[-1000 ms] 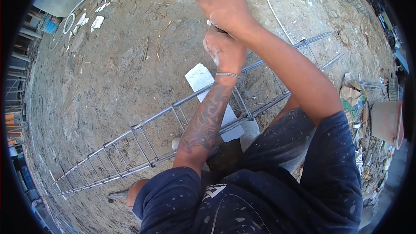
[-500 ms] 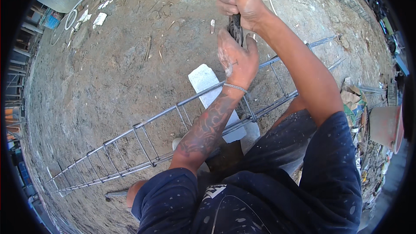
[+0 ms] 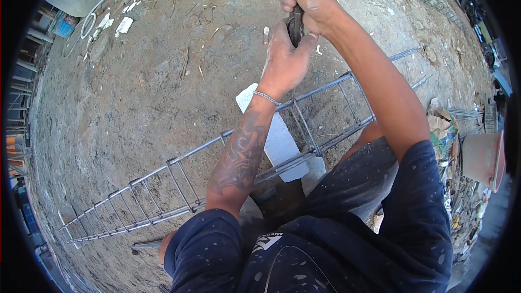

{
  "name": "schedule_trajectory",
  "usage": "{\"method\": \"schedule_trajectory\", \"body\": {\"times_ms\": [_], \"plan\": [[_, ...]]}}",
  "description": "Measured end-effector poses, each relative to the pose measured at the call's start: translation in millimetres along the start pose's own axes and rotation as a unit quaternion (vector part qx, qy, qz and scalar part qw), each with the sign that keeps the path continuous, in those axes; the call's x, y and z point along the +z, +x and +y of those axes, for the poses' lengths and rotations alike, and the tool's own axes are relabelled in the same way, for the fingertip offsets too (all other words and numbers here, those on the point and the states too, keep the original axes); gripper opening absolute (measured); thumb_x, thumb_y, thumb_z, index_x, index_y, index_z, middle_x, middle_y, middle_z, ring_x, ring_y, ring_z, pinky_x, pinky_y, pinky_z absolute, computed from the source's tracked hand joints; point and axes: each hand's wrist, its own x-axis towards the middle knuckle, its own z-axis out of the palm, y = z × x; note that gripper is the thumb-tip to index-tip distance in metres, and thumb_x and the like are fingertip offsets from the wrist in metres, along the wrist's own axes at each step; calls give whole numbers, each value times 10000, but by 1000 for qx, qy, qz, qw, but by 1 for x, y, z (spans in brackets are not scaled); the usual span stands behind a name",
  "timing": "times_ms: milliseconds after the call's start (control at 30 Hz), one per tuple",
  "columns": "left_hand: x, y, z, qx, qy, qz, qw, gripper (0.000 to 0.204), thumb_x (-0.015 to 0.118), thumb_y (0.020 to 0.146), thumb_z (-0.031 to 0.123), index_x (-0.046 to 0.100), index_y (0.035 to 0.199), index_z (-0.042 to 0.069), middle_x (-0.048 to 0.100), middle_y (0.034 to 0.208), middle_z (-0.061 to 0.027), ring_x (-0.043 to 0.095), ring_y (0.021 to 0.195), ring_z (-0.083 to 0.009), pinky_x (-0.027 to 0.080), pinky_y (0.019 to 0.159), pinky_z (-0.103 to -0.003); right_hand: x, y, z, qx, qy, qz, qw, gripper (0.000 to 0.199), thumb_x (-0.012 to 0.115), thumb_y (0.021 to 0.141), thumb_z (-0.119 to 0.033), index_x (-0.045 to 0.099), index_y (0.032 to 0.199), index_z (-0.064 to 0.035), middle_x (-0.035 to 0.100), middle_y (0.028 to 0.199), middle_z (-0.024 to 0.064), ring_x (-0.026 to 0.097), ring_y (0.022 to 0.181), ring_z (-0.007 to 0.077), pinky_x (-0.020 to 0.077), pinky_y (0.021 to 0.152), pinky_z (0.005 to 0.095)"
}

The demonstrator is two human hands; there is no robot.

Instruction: The person wraps tie wire around the joints of a rebar cage by hand and twists and tightens the wire using pliers.

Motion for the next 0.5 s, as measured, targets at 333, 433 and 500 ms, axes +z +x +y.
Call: {"method": "schedule_trajectory", "body": {"times_ms": [333, 433, 500], "plan": [[28, -2, 2, -119, -322, 12, 939, 266, 506, 910, 175, 532, 1029, -61, 585, 781, -50, 542, 661, -85, 449, 595, -224, -68, -14, -14, -78, -278, 32, 957, 441, 510, 879, -409, 586, 912, 24, 594, 731, 95, 592, 612, 157, 456, 530, 265], [40, -5, 4, -112, -261, 24, 959, 250, 495, 916, 175, 519, 991, -62, 584, 813, -64, 559, 682, -99, 466, 606, -245, -82, -20, -11, -35, -122, 29, 991, 466, 464, 910, -386, 519, 1006, 66, 610, 805, 150, 603, 593, 166, 426, 465, 233], [48, -8, -1, -31, -176, 32, 983, 234, 491, 915, 164, 516, 987, -58, 581, 819, -73, 561, 663, -109, 468, 596, -251, -90, -27, -14, 2, -47, -23, 999, 551, 474, 895, -441, 477, 1134, 56, 609, 833, 138, 527, 553, 105, 358, 422, 203]]}}
